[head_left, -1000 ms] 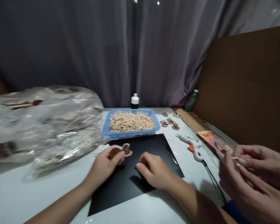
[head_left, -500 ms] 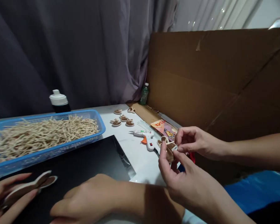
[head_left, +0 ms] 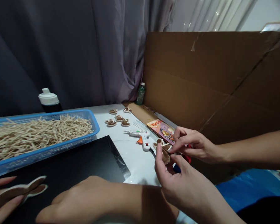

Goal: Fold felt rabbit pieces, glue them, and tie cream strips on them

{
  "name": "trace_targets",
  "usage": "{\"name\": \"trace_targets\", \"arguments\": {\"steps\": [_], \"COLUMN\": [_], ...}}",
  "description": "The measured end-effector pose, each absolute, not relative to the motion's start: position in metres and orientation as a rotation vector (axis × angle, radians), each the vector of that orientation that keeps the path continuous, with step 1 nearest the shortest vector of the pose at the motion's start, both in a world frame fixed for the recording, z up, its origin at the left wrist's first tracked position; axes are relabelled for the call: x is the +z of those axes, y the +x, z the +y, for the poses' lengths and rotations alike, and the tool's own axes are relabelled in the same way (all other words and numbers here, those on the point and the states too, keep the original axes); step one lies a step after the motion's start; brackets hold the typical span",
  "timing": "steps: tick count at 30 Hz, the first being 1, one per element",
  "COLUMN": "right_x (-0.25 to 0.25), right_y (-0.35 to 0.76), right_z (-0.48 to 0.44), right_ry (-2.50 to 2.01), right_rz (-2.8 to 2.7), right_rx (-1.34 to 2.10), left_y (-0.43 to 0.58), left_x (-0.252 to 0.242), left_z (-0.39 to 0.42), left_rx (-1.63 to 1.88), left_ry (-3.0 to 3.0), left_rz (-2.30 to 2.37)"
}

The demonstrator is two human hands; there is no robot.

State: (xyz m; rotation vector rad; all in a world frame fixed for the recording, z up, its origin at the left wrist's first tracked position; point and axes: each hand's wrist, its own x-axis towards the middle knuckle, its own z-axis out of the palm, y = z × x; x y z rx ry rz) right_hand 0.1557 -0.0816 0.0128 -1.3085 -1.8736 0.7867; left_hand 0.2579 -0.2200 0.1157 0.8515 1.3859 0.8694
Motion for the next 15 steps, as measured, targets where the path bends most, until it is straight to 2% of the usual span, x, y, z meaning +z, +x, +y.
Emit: {"name": "trace_targets", "arguments": {"steps": [3,5,15], "right_x": [0.006,0.002,-0.002], "right_y": [0.156,0.155,0.152], "right_z": [-0.075,-0.071,-0.064], "right_ry": [-1.153,-1.171,-1.152], "right_rz": [-2.416,-2.544,-2.561], "right_rx": [0.327,0.167,0.175], "left_y": [0.258,0.258,0.260], "left_x": [0.116,0.117,0.118], "left_z": [-0.219,-0.219,-0.217], "left_rx": [0.836,0.851,0.871], "left_ry": [0.893,0.862,0.842], "left_rz": [1.377,1.377,1.349]}}
